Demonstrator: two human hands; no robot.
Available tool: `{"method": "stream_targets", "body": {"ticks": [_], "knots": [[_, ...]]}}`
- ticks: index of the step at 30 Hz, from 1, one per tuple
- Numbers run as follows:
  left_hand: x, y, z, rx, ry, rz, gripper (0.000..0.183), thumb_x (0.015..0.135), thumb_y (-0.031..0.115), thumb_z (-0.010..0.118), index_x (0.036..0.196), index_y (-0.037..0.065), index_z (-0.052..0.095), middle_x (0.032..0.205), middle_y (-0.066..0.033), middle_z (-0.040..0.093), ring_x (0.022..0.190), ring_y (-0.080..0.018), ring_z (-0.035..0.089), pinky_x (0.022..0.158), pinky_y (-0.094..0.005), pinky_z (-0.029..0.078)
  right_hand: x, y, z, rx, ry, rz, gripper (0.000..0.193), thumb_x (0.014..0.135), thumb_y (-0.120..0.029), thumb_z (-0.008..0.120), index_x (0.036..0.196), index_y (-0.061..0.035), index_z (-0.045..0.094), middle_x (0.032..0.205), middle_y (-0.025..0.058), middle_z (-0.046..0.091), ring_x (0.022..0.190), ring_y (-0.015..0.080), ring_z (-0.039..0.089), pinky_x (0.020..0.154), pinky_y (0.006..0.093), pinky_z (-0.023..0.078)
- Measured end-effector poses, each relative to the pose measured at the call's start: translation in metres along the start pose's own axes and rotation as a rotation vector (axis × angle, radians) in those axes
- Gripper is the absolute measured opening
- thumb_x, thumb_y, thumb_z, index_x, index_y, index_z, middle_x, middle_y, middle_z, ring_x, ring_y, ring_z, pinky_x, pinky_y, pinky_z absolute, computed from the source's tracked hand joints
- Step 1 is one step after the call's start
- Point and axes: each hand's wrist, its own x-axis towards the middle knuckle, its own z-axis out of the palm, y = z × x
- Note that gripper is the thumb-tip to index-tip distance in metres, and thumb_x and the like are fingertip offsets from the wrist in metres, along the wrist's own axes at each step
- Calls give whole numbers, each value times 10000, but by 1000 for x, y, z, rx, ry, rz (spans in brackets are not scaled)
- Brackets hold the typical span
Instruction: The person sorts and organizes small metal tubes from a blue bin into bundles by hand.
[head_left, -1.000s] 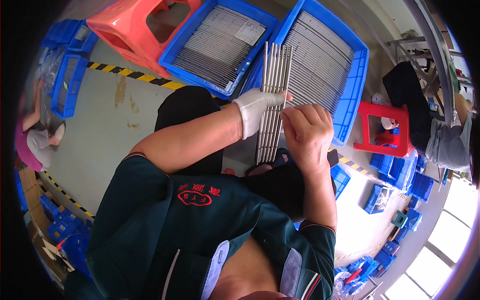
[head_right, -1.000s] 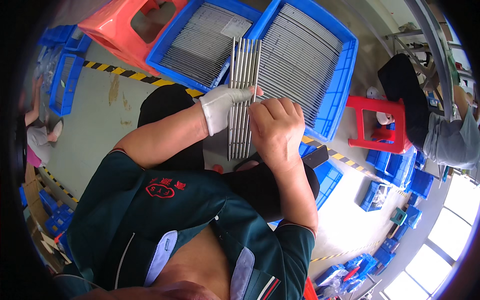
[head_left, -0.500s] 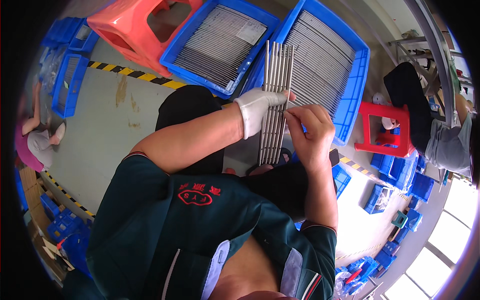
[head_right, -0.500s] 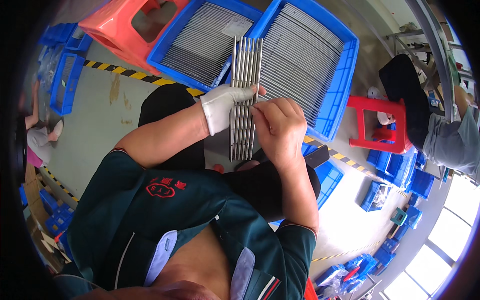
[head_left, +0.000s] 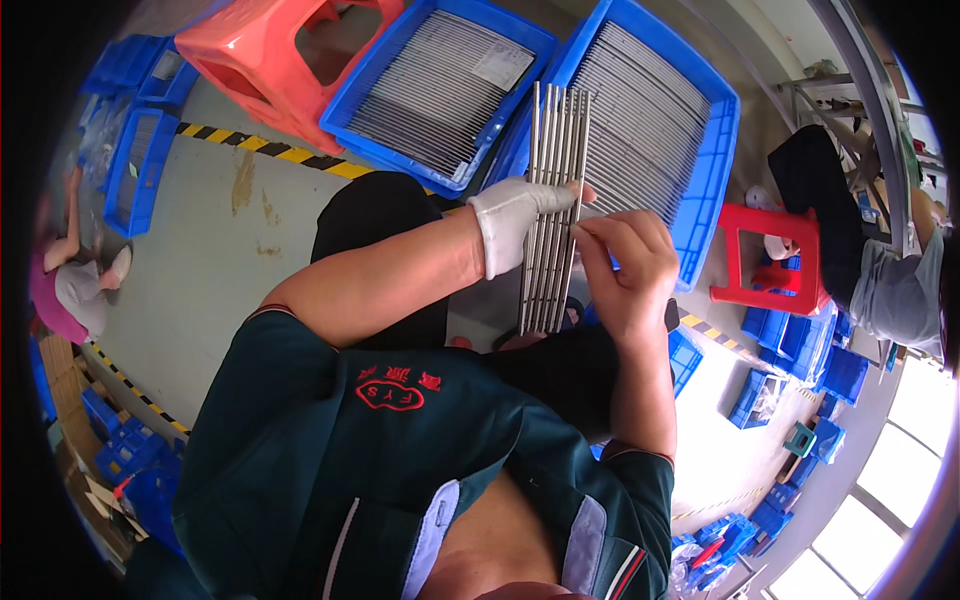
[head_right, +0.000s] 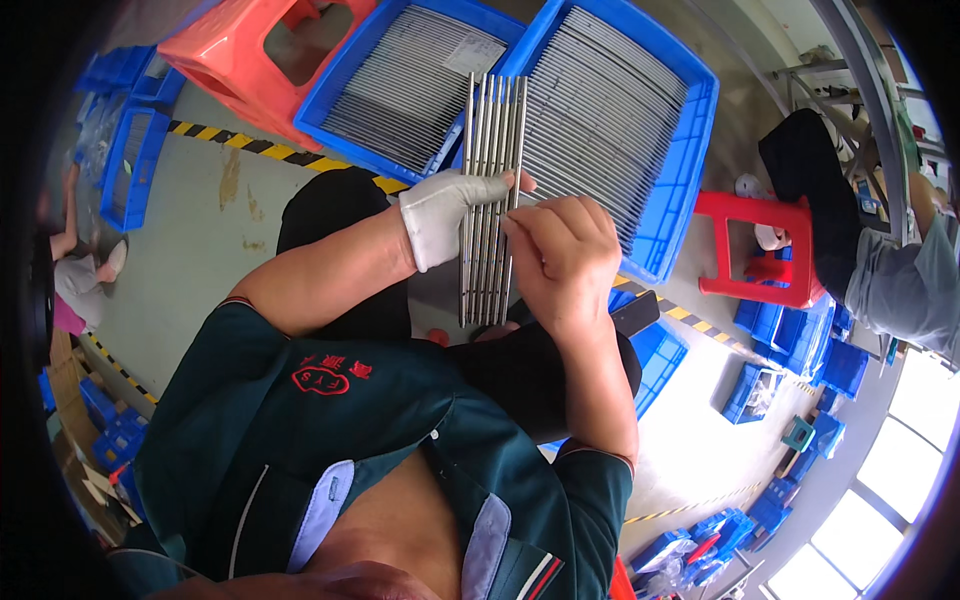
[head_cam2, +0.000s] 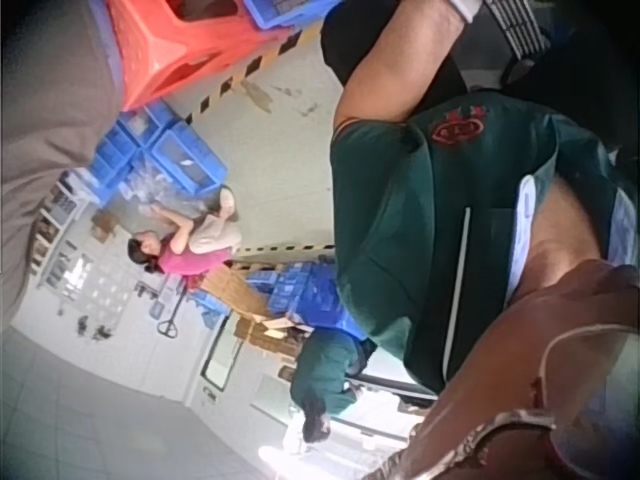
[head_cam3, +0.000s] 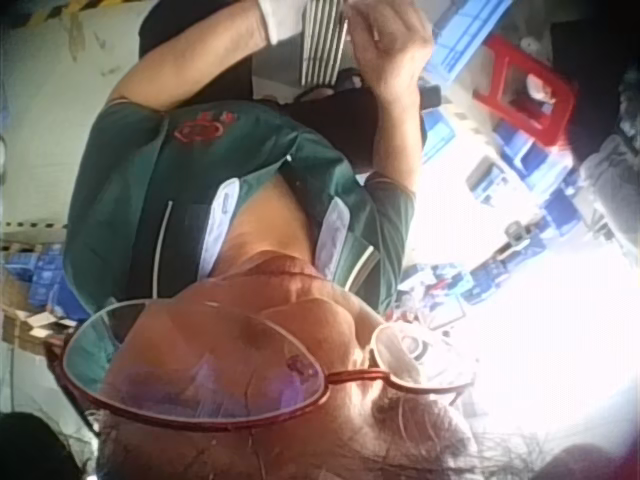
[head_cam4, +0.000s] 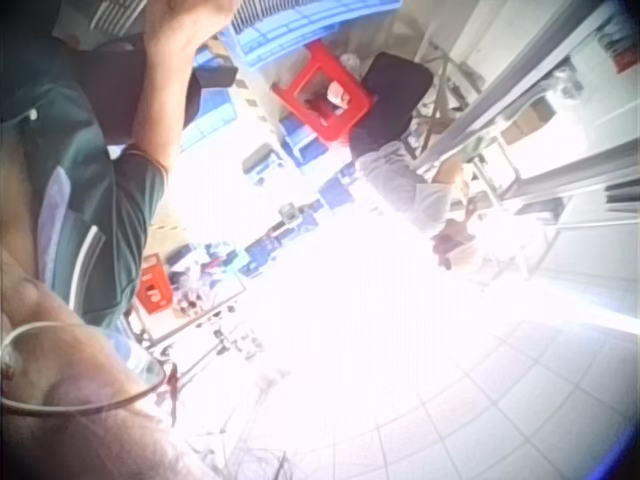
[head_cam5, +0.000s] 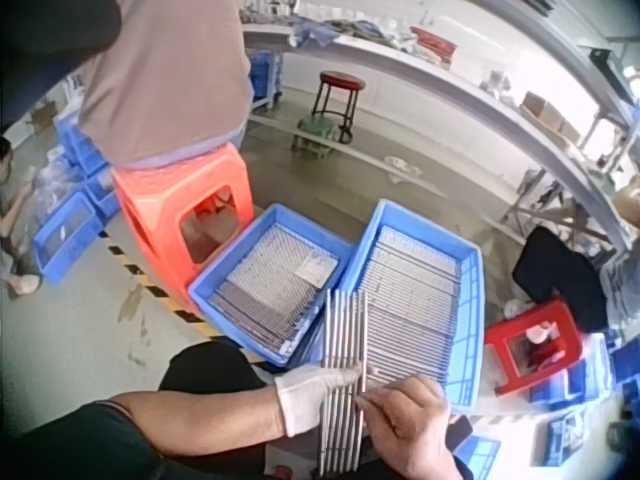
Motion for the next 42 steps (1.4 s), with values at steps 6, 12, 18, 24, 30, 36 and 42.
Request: {"method": "stream_targets", "body": {"ticks": [6, 12, 18, 24, 30, 36, 42], "knots": [[1, -1, -3, -14, -29, -1, 205, 970, 205, 509, 1101, 56, 557, 915, -76, 625, 801, -169, 651, 700, -311, 562, -3, 5, 6, 96, -8, 96, 99, 684, -20, 723, 761, -48, 669, 699, 53, 599, 675, 234, 576, 606, 347, 461], [5, -3, -3, -35, -8, 3, 203, 969, 202, 512, 1094, 51, 567, 919, -77, 628, 811, -169, 649, 717, -313, 555, -4, 4, 9, 5, -3, 6, 112, 673, -40, 730, 766, -64, 672, 722, 49, 602, 663, 244, 565, 614, 359, 458], [3, -2, -3, -18, -17, 13, 215, 965, 215, 522, 1090, 50, 576, 935, -76, 628, 832, -179, 646, 738, -318, 547, -1, 0, 7, -21, -9, -58, 124, 663, -42, 735, 767, -72, 674, 728, 44, 607, 668, 241, 573, 633, 355, 451], [3, -1, -3, 1, -58, 36, 215, 971, 213, 511, 1107, 54, 561, 950, -86, 625, 855, -189, 645, 754, -328, 556, -3, 2, 10, 122, 2, 76, 115, 673, -41, 732, 769, -70, 677, 721, 48, 612, 665, 240, 578, 637, 351, 456], [3, -2, -3, -20, -24, 29, 207, 972, 198, 510, 1109, 54, 566, 969, -78, 623, 870, -177, 639, 763, -312, 546, -1, -2, 10, 28, -23, -6, 119, 674, -46, 728, 772, -75, 667, 726, 38, 602, 674, 245, 570, 637, 357, 452], [3, -3, -2, -42, -53, 27, 204, 966, 189, 524, 1104, 48, 577, 979, -68, 625, 878, -159, 632, 765, -296, 536, -1, 1, 14, -41, -32, -78, 119, 673, -53, 732, 763, -80, 659, 725, 35, 596, 663, 241, 563, 610, 357, 431], [3, -1, -2, -19, -30, 22, 191, 968, 174, 516, 1092, 43, 581, 968, -68, 622, 870, -155, 633, 763, -297, 542, 2, -3, 9, 85, 7, 33, 112, 669, -36, 730, 756, -60, 665, 705, 49, 599, 650, 246, 567, 626, 353, 456]]}}
